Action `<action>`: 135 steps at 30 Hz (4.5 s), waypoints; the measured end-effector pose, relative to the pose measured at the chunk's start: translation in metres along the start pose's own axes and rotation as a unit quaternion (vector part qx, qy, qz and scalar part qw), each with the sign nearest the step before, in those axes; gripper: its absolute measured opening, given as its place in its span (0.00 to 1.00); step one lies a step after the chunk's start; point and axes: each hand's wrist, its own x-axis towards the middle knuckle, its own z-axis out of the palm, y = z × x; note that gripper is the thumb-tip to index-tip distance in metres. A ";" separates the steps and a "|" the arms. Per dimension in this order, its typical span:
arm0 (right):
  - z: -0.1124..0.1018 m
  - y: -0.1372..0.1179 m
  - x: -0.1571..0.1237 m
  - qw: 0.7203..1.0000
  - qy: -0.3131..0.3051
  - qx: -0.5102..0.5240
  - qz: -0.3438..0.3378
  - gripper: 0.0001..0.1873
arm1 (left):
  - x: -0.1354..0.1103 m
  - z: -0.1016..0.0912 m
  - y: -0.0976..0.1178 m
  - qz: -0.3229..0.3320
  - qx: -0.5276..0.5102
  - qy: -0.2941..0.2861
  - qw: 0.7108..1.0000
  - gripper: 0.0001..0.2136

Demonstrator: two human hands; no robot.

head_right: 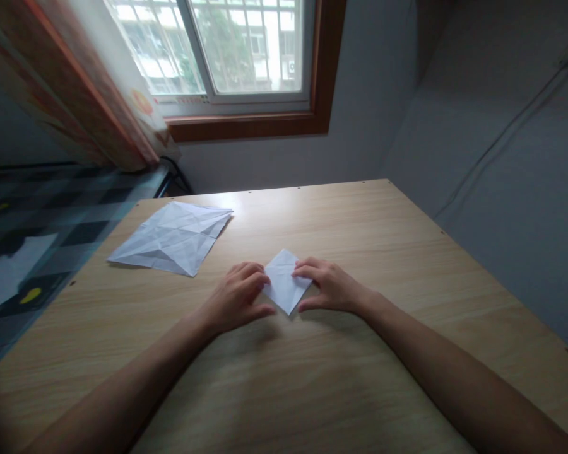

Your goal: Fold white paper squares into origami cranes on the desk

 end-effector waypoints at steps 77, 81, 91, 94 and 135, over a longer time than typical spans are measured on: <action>0.007 -0.014 0.006 0.999 0.007 -0.024 -0.028 0.07 | -0.003 -0.011 0.001 0.192 0.230 0.026 0.954 0.11; 0.005 -0.013 0.005 0.999 -0.008 0.018 -0.027 0.07 | -0.003 -0.007 -0.004 0.177 0.206 0.089 0.958 0.05; 0.004 -0.028 0.007 0.998 -0.041 0.048 0.000 0.06 | 0.003 0.003 0.000 0.164 0.098 0.136 0.972 0.03; 0.005 -0.030 0.006 0.998 -0.030 0.050 0.017 0.11 | 0.004 0.008 0.000 0.130 0.107 0.134 0.977 0.05; 0.036 -0.049 0.008 0.968 -0.002 -0.235 -0.082 0.15 | 0.002 0.003 0.004 0.087 0.079 0.198 0.973 0.10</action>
